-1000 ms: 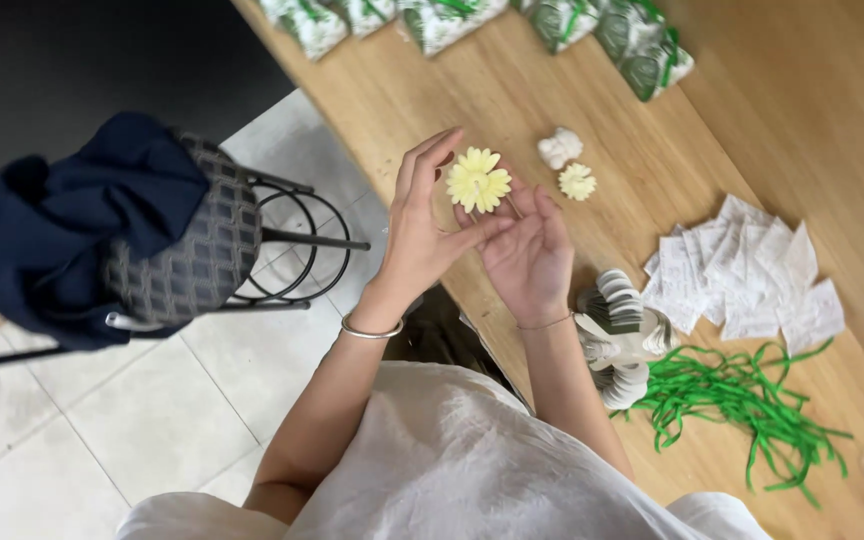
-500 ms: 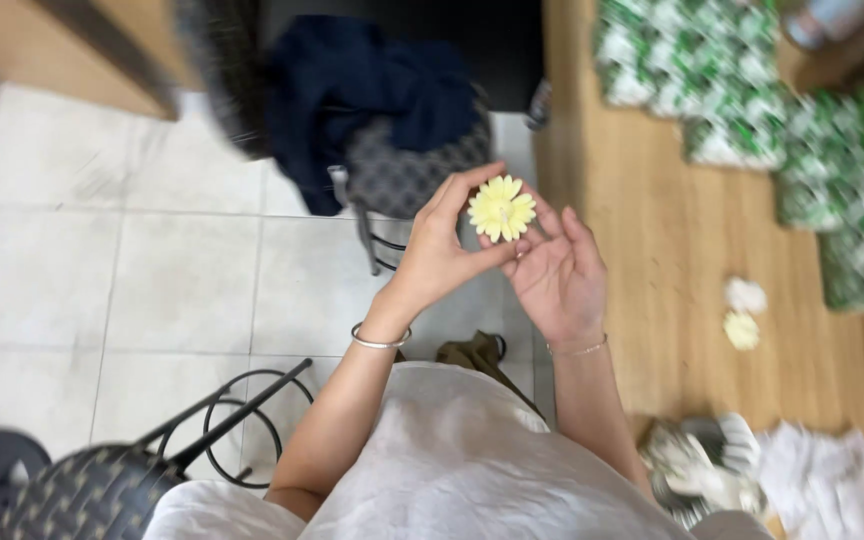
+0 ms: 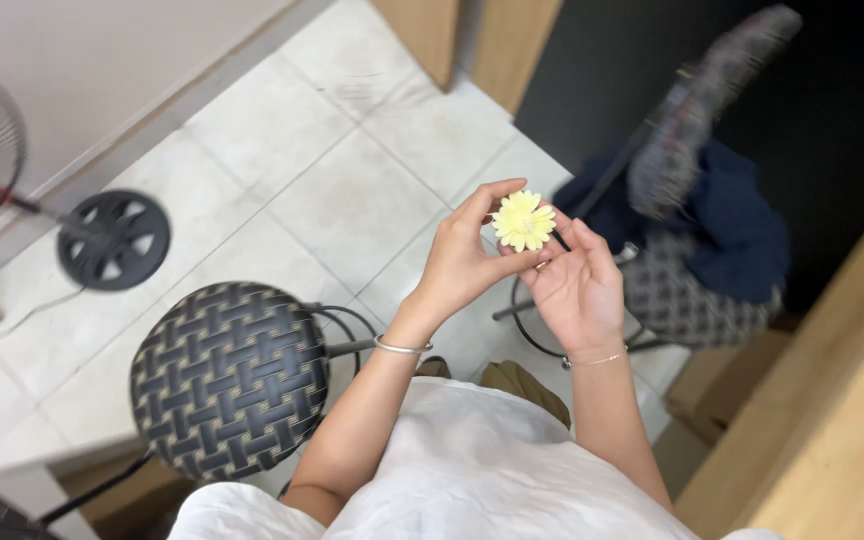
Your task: The recorder picks up various molded candles (flower and animal shapes) from a workspace and places them on a display shelf.
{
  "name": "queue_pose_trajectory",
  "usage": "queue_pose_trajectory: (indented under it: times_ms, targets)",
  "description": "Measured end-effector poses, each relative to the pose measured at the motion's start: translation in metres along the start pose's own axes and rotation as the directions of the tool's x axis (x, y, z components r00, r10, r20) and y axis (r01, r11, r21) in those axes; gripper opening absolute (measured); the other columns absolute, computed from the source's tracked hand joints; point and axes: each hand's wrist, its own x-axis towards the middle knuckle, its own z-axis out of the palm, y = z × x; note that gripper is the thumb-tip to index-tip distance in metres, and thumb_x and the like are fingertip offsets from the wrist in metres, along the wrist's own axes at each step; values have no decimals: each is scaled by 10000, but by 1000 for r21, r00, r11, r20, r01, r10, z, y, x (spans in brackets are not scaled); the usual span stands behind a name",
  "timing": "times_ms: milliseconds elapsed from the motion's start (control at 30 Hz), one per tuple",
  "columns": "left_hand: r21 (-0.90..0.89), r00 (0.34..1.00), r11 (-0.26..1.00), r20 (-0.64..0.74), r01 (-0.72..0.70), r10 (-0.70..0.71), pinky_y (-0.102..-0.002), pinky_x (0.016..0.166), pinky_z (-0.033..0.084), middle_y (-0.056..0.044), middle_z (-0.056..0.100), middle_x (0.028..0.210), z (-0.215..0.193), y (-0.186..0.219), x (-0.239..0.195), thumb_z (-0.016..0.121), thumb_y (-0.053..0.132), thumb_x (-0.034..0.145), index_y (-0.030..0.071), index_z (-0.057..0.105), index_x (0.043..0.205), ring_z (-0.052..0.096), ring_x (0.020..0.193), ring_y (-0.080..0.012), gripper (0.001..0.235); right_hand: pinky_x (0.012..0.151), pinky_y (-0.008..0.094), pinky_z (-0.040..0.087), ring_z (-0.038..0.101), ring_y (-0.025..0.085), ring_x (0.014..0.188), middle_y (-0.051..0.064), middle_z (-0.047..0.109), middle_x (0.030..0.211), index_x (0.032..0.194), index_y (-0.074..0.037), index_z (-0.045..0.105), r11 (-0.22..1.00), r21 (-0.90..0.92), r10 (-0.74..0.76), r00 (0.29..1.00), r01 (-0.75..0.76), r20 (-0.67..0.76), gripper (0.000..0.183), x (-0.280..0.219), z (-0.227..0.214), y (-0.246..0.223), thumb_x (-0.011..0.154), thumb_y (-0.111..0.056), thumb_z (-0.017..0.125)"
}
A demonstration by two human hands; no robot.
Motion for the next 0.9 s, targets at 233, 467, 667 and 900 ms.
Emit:
queue_pose_trajectory:
  times_ms: [233, 467, 667, 900]
  targets:
    - [55, 945, 992, -313, 116, -94, -367, 972, 582, -94, 733, 1196, -82, -32, 9, 919, 269, 735, 78, 598, 1364, 724, 1100, -231, 732, 1174, 537, 424, 538, 353, 1356, 247, 520, 1469, 1451, 61, 424, 957, -100, 281, 954, -271, 103, 526, 89, 73, 50, 1040, -267, 447]
    - [139, 812, 964, -574, 227, -109, -367, 941, 582, -104, 725, 1213, -155, -73, 53, 920, 272, 738, 64, 592, 1354, 713, 1089, -238, 729, 1154, 534, 441, 542, 361, 1332, 272, 519, 1448, 1443, 88, 429, 853, -269, 511, 820, -447, 258, 501, 215, 116, 100, 1059, -233, 415]
    - [125, 638, 947, -764, 296, -99, -363, 950, 579, -98, 697, 1249, -210, -116, 113, 914, 257, 749, 64, 577, 1383, 695, 1121, -239, 744, 1150, 536, 448, 554, 355, 1320, 251, 541, 1437, 1437, 70, 431, 712, -376, 700, 642, -593, 314, 487, 335, 169, 136, 1043, -215, 413]
    - [124, 447, 897, -890, 424, -88, -363, 926, 581, -116, 618, 1336, -263, -127, 134, 917, 254, 720, 69, 477, 1493, 669, 1140, -237, 909, 1152, 531, 456, 580, 382, 1293, 271, 548, 1418, 1457, 59, 436, 505, -534, 863, 406, -678, 301, 520, 416, 220, 203, 1015, -214, 434]
